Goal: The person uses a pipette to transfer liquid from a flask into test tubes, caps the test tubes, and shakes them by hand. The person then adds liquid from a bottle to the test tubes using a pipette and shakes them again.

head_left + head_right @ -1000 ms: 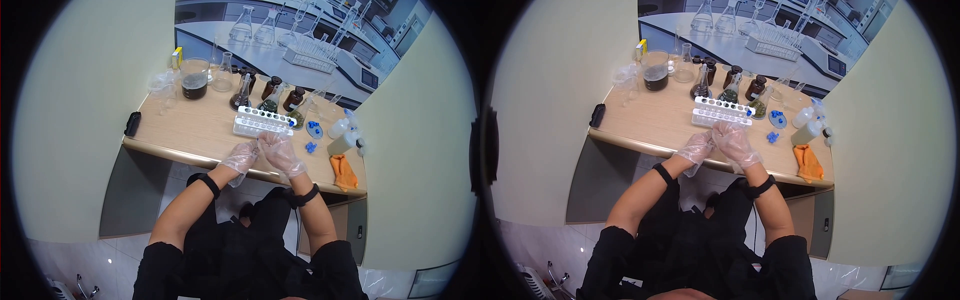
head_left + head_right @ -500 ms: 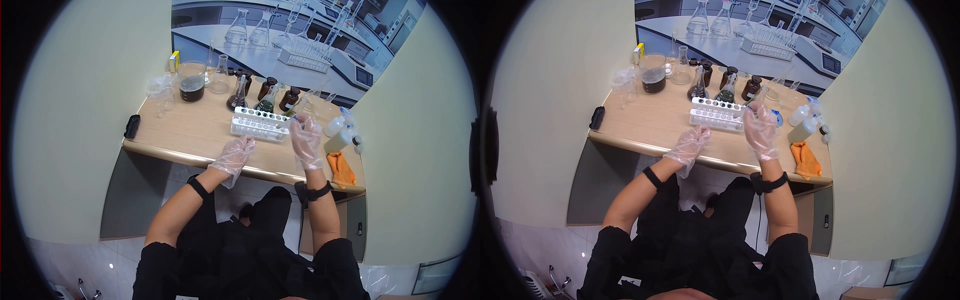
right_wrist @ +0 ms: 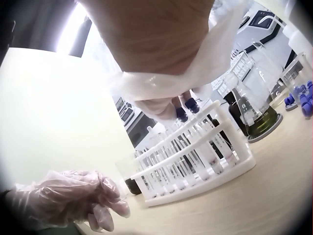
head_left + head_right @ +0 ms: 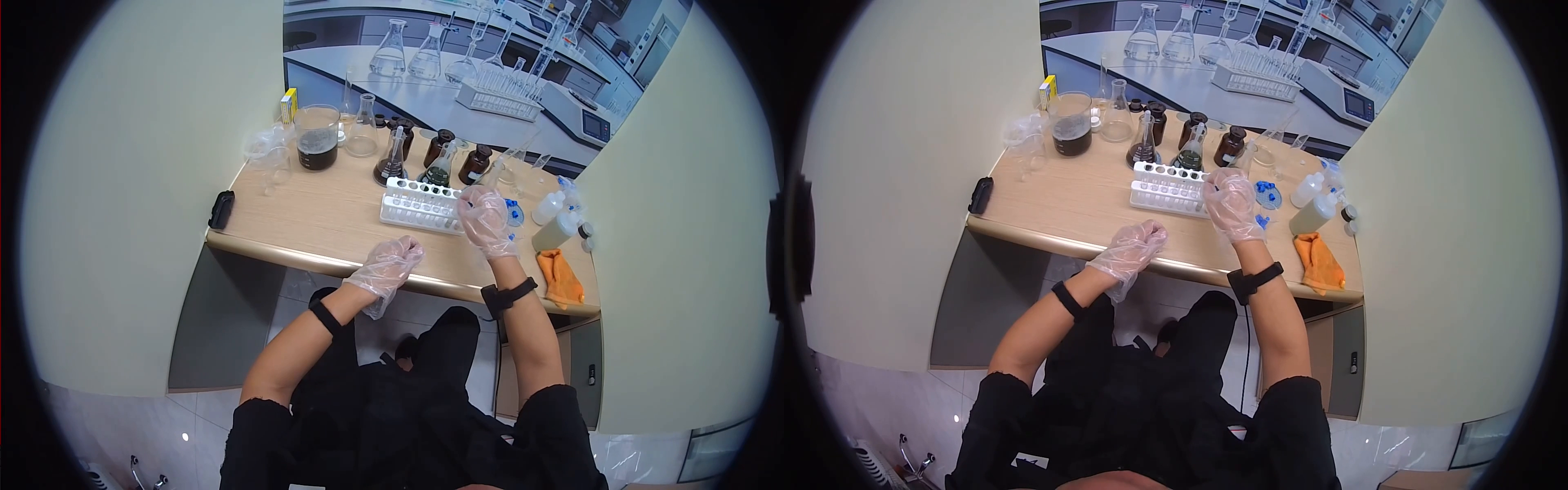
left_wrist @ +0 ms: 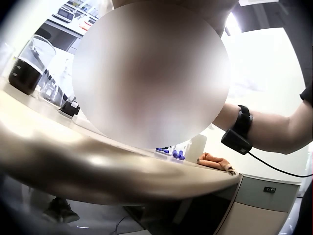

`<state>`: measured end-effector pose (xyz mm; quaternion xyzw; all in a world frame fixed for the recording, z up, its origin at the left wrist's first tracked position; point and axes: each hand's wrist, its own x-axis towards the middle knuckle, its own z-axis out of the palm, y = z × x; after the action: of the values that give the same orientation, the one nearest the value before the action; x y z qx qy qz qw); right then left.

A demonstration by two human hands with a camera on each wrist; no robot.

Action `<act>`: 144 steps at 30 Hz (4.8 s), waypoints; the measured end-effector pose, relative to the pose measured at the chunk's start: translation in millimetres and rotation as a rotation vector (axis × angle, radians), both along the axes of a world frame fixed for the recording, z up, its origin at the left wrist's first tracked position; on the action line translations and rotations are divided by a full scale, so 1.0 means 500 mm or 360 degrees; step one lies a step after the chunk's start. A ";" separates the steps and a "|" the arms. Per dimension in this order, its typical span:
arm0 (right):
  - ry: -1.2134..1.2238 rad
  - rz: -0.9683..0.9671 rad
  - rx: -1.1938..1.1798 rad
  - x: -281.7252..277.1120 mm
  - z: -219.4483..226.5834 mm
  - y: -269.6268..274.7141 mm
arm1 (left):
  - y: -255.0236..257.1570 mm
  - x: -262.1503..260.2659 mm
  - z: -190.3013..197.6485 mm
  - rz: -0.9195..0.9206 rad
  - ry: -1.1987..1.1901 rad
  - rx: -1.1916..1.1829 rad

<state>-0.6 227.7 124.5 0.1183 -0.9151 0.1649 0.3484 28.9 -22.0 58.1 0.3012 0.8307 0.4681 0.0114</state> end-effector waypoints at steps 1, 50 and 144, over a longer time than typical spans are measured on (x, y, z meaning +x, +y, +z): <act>-0.0013 0.0005 0.0000 -0.003 -0.002 0.001 | -0.001 0.002 0.007 -0.0009 -0.0045 -0.0007; -0.0945 0.0354 -0.0646 0.033 0.080 -0.150 | 0.033 -0.058 -0.061 0.0038 -0.0095 0.0112; -0.0253 -0.0132 0.0099 -0.358 0.187 -0.093 | 0.054 -0.085 -0.115 0.0100 -0.0335 0.0346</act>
<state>-179.7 181.0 217.8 0.0777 -0.9486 0.1308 0.2774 -13.8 5.1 0.4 0.2238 0.7783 0.5844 0.0510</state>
